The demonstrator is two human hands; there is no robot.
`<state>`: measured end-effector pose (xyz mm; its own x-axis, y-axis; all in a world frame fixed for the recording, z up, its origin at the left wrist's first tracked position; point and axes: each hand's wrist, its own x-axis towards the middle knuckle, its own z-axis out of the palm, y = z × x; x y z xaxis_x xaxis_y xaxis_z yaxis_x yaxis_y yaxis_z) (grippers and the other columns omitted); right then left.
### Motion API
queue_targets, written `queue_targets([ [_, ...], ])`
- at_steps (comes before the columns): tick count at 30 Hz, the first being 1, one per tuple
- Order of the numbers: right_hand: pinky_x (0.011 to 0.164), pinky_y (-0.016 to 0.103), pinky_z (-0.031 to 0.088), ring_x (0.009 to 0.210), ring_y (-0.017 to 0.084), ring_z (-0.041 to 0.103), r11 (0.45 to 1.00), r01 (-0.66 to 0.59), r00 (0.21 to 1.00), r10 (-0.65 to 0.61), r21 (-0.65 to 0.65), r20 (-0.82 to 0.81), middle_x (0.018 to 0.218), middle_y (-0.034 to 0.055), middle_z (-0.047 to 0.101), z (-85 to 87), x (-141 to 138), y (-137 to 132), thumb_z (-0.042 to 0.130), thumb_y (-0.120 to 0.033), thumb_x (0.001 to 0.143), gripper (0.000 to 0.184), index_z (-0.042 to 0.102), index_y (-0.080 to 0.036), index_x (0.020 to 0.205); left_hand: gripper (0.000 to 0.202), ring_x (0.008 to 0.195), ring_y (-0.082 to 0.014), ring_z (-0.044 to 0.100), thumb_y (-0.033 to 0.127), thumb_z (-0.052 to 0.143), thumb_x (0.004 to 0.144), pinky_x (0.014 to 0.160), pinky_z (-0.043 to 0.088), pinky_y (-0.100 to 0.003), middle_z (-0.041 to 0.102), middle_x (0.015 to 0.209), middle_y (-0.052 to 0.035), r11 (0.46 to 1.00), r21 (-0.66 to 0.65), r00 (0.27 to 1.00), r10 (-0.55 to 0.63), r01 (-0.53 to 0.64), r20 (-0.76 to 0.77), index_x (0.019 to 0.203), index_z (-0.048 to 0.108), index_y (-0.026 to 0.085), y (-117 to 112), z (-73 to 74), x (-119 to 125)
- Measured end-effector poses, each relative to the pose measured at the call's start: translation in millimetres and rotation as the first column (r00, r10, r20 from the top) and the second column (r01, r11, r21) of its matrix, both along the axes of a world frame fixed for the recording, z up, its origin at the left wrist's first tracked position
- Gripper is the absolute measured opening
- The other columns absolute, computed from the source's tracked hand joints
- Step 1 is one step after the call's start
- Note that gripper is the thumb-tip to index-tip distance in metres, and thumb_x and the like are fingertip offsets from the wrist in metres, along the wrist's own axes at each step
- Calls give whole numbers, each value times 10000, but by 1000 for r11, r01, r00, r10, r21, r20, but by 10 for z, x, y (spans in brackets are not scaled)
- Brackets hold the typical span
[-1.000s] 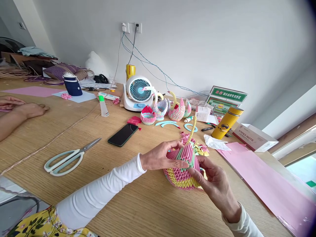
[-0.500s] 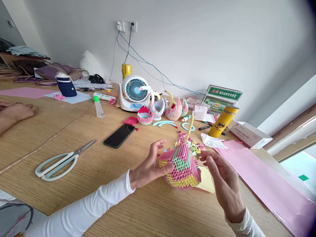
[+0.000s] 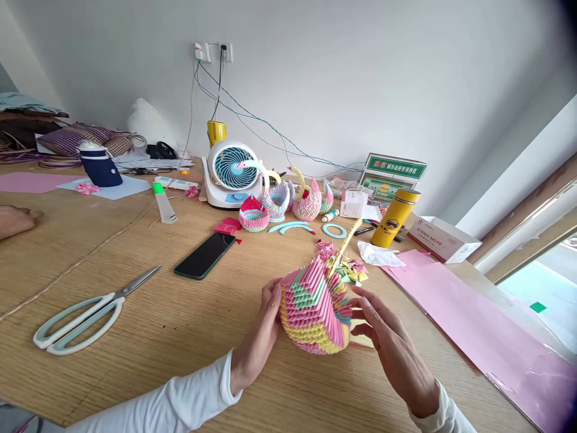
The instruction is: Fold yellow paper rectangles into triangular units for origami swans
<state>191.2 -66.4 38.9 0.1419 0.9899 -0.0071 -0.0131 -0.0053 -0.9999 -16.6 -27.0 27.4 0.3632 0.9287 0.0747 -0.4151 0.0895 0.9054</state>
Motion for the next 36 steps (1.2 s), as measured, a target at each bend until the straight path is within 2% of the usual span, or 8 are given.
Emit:
queue_targets([
  [11, 548, 246, 464, 643, 134, 583, 961, -248, 966, 237, -119, -98, 777, 14, 604, 45, -126, -69, 589, -474, 833, 311, 522, -212, 988, 650, 1131, -301, 542, 641, 390, 835, 1023, 334, -473, 660, 1109, -123, 769, -327, 835, -519, 549, 183, 1187, 563, 123, 971, 182, 13],
  [14, 507, 219, 434, 577, 101, 525, 960, -261, 965, 262, -105, -3, 707, -1, 559, 47, -116, -38, 594, -475, 827, 302, 535, -179, 838, 634, 1061, -286, 581, 656, 352, 839, 979, 379, -458, 680, 1022, -109, 789, -298, 842, -518, 537, 146, 1130, 577, 140, 1064, 233, 9],
  [19, 469, 213, 419, 556, 98, 482, 986, -166, 970, 168, -25, 179, 678, -10, 524, 38, -7, 27, 593, -493, 814, 337, 554, -173, 912, 511, 975, -226, 592, 596, 335, 879, 921, 428, -393, 647, 976, -86, 999, 2, 996, -53, 54, -71, 1014, 582, 169, 985, 207, -67],
  [21, 467, 227, 429, 555, 109, 492, 991, -137, 952, 134, -9, 274, 681, 0, 537, 18, 57, 54, 575, -489, 822, 329, 560, -173, 912, 429, 974, -203, 570, 543, 347, 900, 922, 424, -375, 607, 998, -73, 904, 279, 917, 372, -324, -143, 982, 569, 185, 830, 211, -130],
  [23, 476, 244, 442, 559, 122, 513, 986, -163, 913, 145, 15, 381, 671, 12, 552, 4, 113, 85, 553, -465, 837, 290, 557, -176, 824, 324, 1053, -199, 515, 455, 369, 923, 974, 380, -380, 548, 1063, -69, 656, 600, 765, 634, -458, -108, 1036, 540, 205, 595, 232, -185],
  [26, 526, 268, 470, 602, 146, 562, 957, -285, 810, 210, 56, 547, 683, 34, 594, 30, 163, 148, 536, -381, 858, 234, 549, -181, 737, 338, 1130, -237, 449, 437, 442, 887, 1013, 346, -444, 463, 1135, -85, 408, 864, 757, 651, -295, -49, 1140, 477, 217, 199, 239, -203],
  [31, 561, 248, 479, 638, 139, 614, 870, -494, 632, 368, -12, 682, 735, 29, 655, 167, 157, 245, 525, -260, 870, 138, 611, -182, 794, 920, 1315, -330, 244, 475, 724, 675, 1049, 324, -493, 211, 1380, -171, 561, 814, 699, 642, -150, -314, 1361, 173, 206, -114, 76, -94],
  [36, 618, 270, 509, 666, 151, 634, 894, -447, 629, 345, -39, 697, 733, 27, 671, 177, 107, 229, 495, -321, 889, 188, 611, -195, 811, 972, 1337, -346, 225, 440, 760, 651, 1063, 315, -502, 153, 1408, -172, 605, 795, 760, 534, -39, -369, 1371, 139, 241, 117, -55, -114],
])
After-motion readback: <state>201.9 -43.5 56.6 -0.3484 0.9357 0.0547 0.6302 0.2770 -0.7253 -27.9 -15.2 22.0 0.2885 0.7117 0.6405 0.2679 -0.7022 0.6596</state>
